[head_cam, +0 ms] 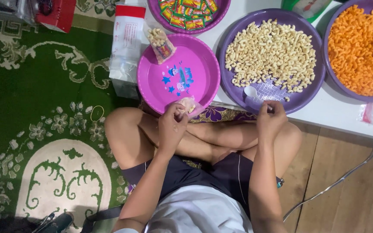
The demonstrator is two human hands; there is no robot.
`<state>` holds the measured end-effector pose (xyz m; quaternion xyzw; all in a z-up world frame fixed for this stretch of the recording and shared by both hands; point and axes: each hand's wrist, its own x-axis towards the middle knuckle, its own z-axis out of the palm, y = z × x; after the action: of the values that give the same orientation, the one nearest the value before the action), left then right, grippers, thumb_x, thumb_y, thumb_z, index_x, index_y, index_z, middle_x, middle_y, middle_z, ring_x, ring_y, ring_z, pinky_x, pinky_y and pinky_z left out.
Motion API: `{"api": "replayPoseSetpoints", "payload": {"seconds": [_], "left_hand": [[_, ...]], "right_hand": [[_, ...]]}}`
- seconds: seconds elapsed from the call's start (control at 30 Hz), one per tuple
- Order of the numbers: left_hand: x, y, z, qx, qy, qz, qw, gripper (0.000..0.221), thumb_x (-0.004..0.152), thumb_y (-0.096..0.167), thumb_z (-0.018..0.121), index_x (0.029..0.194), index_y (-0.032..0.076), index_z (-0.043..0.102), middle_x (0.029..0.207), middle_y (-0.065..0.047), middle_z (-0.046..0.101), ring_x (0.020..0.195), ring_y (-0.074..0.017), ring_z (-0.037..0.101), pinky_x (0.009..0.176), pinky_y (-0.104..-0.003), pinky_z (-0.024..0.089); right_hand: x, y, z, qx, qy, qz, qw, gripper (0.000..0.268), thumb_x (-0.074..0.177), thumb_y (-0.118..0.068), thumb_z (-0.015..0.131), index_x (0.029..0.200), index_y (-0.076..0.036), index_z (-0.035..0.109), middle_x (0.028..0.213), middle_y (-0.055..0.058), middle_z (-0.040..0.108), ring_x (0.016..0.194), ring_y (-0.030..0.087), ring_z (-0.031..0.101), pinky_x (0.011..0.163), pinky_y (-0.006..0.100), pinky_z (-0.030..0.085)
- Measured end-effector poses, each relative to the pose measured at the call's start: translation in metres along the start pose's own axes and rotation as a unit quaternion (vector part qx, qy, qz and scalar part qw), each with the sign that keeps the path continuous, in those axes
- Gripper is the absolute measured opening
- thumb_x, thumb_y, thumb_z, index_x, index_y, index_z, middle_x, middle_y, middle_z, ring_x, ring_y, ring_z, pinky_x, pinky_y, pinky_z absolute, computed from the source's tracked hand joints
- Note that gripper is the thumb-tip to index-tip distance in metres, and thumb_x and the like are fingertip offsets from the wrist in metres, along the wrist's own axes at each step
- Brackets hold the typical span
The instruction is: A person sitting on the floor manually packages small puffed snacks from a large tray into small plastic bags using a spoon.
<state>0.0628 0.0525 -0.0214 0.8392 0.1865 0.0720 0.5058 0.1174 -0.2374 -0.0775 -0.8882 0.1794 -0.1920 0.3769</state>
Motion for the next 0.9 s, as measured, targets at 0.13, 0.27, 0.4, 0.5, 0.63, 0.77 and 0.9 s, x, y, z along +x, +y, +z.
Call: {"api": "replayPoseSetpoints", "payload": {"seconds": [0.13, 0.27, 0.4, 0.5, 0.63, 0.77, 0.9], "left_hand": [[0.006, -0.01, 0.005, 0.002, 0.002, -0.009, 1.0, 0.021, 0.075, 0.01, 0.072, 0.095, 0.019, 0.068, 0.064, -0.007, 0.062, 0.068, -0.03, 0.07, 0.068, -0.045, 0.056], [0.008, -0.009, 0.006, 0.004, -0.001, -0.023, 1.0, 0.021, 0.075, 0.012, 0.073, 0.094, 0.02, 0.069, 0.063, -0.005, 0.062, 0.067, -0.0286, 0.069, 0.069, -0.043, 0.056], [0.008, -0.015, 0.012, 0.006, 0.007, -0.026, 1.0, 0.022, 0.075, 0.011, 0.073, 0.095, 0.02, 0.069, 0.062, -0.004, 0.062, 0.066, -0.0264, 0.069, 0.069, -0.041, 0.057], [0.004, -0.01, 0.01, 0.008, 0.011, -0.039, 0.999, 0.019, 0.077, 0.012, 0.072, 0.094, 0.021, 0.069, 0.062, -0.005, 0.062, 0.066, -0.0287, 0.068, 0.069, -0.044, 0.055], [0.002, -0.009, 0.014, -0.01, 0.025, -0.039, 0.999, 0.021, 0.077, 0.01, 0.071, 0.095, 0.02, 0.068, 0.062, -0.004, 0.061, 0.064, -0.0242, 0.067, 0.069, -0.039, 0.056], [0.001, -0.006, 0.014, -0.017, 0.027, -0.036, 0.999, 0.023, 0.077, 0.01, 0.071, 0.097, 0.02, 0.067, 0.063, -0.005, 0.062, 0.067, -0.0264, 0.068, 0.07, -0.042, 0.055], [0.001, -0.009, 0.015, -0.022, 0.034, -0.024, 0.999, 0.024, 0.076, 0.009, 0.072, 0.099, 0.018, 0.067, 0.065, -0.006, 0.063, 0.068, -0.0289, 0.068, 0.069, -0.045, 0.055]], "right_hand": [[0.006, -0.007, 0.019, 0.153, 0.034, 0.018, 0.987, 0.012, 0.093, -0.002, 0.067, 0.097, -0.007, 0.077, 0.087, 0.014, 0.072, 0.085, 0.02, 0.067, 0.081, 0.036, 0.056], [0.007, 0.005, 0.029, 0.272, 0.013, 0.117, 0.955, 0.015, 0.103, -0.005, 0.06, 0.109, -0.002, 0.073, 0.089, 0.015, 0.074, 0.061, 0.013, 0.065, 0.048, 0.02, 0.052], [-0.002, -0.009, 0.019, 0.286, 0.032, 0.138, 0.948, 0.016, 0.103, -0.003, 0.056, 0.109, -0.004, 0.071, 0.091, 0.013, 0.074, 0.061, 0.012, 0.066, 0.047, 0.018, 0.054], [-0.004, 0.009, 0.016, 0.294, 0.042, 0.15, 0.943, 0.016, 0.104, -0.002, 0.056, 0.11, -0.002, 0.071, 0.091, 0.014, 0.074, 0.061, 0.012, 0.067, 0.048, 0.019, 0.055], [-0.004, 0.016, 0.008, 0.321, 0.049, 0.159, 0.933, 0.016, 0.104, -0.003, 0.057, 0.108, -0.005, 0.072, 0.089, 0.014, 0.075, 0.056, 0.014, 0.066, 0.046, 0.019, 0.052], [-0.011, -0.013, -0.014, 0.328, 0.034, 0.148, 0.932, 0.017, 0.105, -0.003, 0.056, 0.106, -0.008, 0.072, 0.087, 0.01, 0.074, 0.058, 0.01, 0.065, 0.049, 0.016, 0.046], [-0.017, -0.023, -0.025, 0.349, -0.012, 0.1, 0.932, 0.015, 0.105, -0.002, 0.058, 0.108, -0.004, 0.072, 0.087, 0.015, 0.072, 0.063, 0.016, 0.066, 0.055, 0.02, 0.047]]}}
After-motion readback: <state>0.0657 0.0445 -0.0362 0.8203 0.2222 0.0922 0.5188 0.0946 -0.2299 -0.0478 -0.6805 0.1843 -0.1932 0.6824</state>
